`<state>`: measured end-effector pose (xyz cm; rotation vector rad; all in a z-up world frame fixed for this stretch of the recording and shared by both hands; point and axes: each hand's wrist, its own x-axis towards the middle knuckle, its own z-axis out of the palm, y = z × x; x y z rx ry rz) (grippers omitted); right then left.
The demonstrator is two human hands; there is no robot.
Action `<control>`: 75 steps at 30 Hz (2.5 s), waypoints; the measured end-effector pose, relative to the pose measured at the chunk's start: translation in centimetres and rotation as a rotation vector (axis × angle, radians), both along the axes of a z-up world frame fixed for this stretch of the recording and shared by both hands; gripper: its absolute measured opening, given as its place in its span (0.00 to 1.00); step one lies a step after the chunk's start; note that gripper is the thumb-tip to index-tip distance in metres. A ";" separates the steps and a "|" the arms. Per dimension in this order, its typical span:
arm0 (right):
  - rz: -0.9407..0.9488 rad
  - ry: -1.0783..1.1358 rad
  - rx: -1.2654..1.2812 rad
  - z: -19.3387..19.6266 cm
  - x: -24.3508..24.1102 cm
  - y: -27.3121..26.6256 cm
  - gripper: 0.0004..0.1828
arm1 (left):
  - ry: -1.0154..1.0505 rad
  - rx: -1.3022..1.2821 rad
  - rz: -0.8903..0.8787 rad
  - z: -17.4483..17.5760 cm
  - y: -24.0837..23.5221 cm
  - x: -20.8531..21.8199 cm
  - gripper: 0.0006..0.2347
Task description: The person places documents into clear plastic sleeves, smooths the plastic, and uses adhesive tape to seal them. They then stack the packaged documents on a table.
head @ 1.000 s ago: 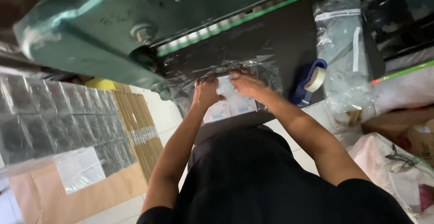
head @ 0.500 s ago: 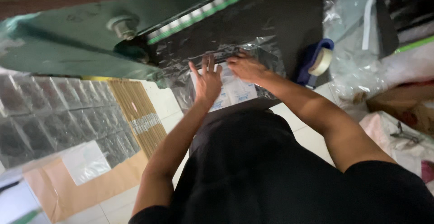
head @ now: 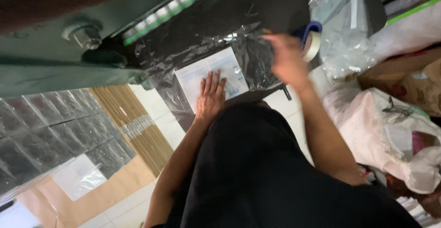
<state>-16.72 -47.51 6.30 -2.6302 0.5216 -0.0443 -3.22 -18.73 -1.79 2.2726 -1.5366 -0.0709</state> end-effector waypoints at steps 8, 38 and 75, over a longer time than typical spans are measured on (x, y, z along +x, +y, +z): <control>-0.255 0.192 0.406 -8.5 -9.0 1.3 0.25 | 0.042 0.069 -0.016 0.6 -0.3 -0.2 0.21; 0.194 0.608 0.053 -10.0 11.0 0.5 0.09 | 0.121 0.214 -0.024 2.2 0.4 1.2 0.34; 0.478 0.563 0.073 -7.1 17.0 5.3 0.37 | 0.287 0.343 0.192 1.2 -2.5 10.1 0.22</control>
